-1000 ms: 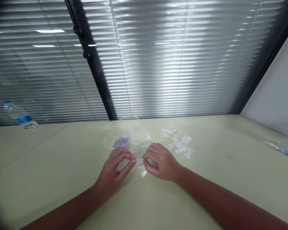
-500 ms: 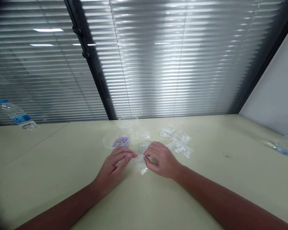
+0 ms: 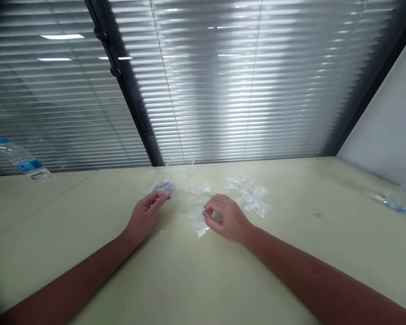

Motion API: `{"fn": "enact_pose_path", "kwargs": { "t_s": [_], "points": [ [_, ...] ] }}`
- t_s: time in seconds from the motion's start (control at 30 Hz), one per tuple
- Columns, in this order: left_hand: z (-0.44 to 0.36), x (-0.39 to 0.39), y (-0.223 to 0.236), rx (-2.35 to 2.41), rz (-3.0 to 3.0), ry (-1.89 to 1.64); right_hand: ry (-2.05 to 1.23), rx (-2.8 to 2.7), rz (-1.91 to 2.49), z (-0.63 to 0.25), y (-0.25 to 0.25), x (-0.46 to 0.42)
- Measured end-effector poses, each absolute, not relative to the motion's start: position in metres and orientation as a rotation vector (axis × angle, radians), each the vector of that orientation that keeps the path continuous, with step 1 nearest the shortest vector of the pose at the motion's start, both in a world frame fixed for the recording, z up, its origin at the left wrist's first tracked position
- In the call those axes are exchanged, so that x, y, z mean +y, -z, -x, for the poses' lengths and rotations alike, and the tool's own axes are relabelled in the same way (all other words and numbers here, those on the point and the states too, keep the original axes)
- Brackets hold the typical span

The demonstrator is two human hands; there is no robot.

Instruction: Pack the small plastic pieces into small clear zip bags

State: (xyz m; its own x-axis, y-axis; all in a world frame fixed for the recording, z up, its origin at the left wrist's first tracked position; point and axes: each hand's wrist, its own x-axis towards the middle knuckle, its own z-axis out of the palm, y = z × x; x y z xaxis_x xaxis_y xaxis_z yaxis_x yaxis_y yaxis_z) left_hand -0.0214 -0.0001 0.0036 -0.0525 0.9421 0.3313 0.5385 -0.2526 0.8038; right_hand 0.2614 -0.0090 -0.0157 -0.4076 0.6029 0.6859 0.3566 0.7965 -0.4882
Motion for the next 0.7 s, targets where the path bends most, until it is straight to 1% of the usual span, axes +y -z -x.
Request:
{"fn": "enact_pose_path", "kwargs": {
  "t_s": [0.13,0.27,0.4,0.53,0.7],
  "points": [
    [0.034,0.01,-0.005,1.645,-1.782,-1.238,-0.554,-1.915,0.91,-0.265,0.016,-0.005],
    [0.042,0.017,0.0,1.692,-1.908,-1.114,-0.707,-1.831,1.016,-0.267,0.015,-0.003],
    [0.046,0.02,0.005,1.66,-2.201,-0.918,-0.621,-1.946,0.938,-0.265,0.016,-0.004],
    [0.044,0.018,0.008,1.584,-2.517,-0.634,-0.525,-2.027,0.874,-0.264,0.018,-0.005],
    [0.043,0.016,0.009,1.548,-2.625,-0.474,-0.495,-2.05,0.858,-0.264,0.019,-0.005]
  ]
}}
